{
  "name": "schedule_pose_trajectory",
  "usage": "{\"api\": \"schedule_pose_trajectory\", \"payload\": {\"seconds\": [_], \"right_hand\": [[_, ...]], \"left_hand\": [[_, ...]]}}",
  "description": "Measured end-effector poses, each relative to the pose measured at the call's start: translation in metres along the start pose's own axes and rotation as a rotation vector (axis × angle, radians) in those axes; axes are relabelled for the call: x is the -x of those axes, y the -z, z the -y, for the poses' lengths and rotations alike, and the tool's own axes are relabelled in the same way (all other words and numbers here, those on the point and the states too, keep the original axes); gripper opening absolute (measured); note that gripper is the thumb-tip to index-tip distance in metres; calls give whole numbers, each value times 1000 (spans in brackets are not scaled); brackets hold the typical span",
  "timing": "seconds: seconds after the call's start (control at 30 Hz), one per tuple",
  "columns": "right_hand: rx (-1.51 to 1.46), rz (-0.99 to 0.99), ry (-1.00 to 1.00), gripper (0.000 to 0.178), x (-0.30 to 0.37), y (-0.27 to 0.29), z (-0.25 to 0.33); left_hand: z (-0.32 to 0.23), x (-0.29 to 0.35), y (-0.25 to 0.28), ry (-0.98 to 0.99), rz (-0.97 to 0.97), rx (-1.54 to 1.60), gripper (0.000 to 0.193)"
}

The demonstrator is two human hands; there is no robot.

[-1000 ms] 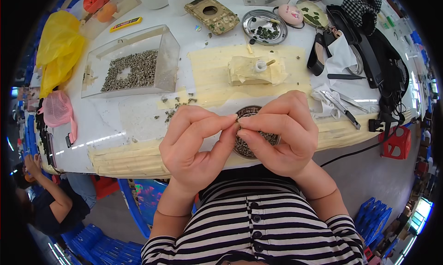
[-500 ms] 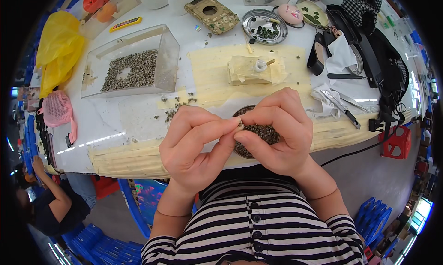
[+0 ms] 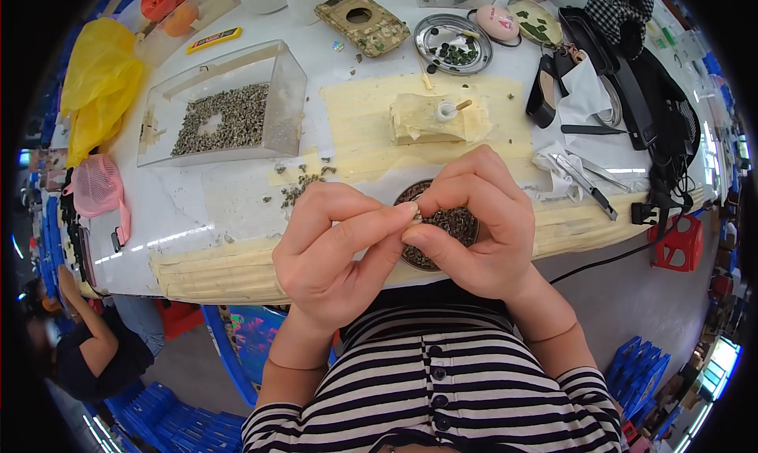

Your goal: Manually picking and placing small screws and components to assemble or sort toy parts at a factory workbench.

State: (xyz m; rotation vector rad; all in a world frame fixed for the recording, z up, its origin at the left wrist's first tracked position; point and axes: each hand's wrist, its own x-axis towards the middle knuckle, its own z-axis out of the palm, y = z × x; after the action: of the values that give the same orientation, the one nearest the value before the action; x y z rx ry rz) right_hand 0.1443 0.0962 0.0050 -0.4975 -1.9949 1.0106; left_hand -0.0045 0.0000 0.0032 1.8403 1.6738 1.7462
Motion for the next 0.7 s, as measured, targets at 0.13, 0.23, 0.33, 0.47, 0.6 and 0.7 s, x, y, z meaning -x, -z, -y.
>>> {"api": "schedule_pose_trajectory", "payload": {"seconds": [0.13, 0.23, 0.33, 0.47, 0.6, 0.7], "right_hand": [[-70, 23, -38, 21, 1, 0, -1], [-86, 29, -44, 21, 1, 1, -1], [-72, 10, -40, 22, 1, 2, -1], [45, -63, 24, 24, 1, 1, 0], [142, -139, 86, 27, 3, -3, 1], [171, -184, 141, 28, 3, -5, 0]], "left_hand": [[-1, -1, 2, -8, 27, -3, 33], [0, -1, 2, -17, 31, 3, 32], [1, -1, 1, -19, 21, 1, 32], [0, 0, -2, 6, -16, -19, 30], [-1, 1, -3, 63, -37, -43, 28], [-1, 2, -3, 72, -46, -43, 27]]}}
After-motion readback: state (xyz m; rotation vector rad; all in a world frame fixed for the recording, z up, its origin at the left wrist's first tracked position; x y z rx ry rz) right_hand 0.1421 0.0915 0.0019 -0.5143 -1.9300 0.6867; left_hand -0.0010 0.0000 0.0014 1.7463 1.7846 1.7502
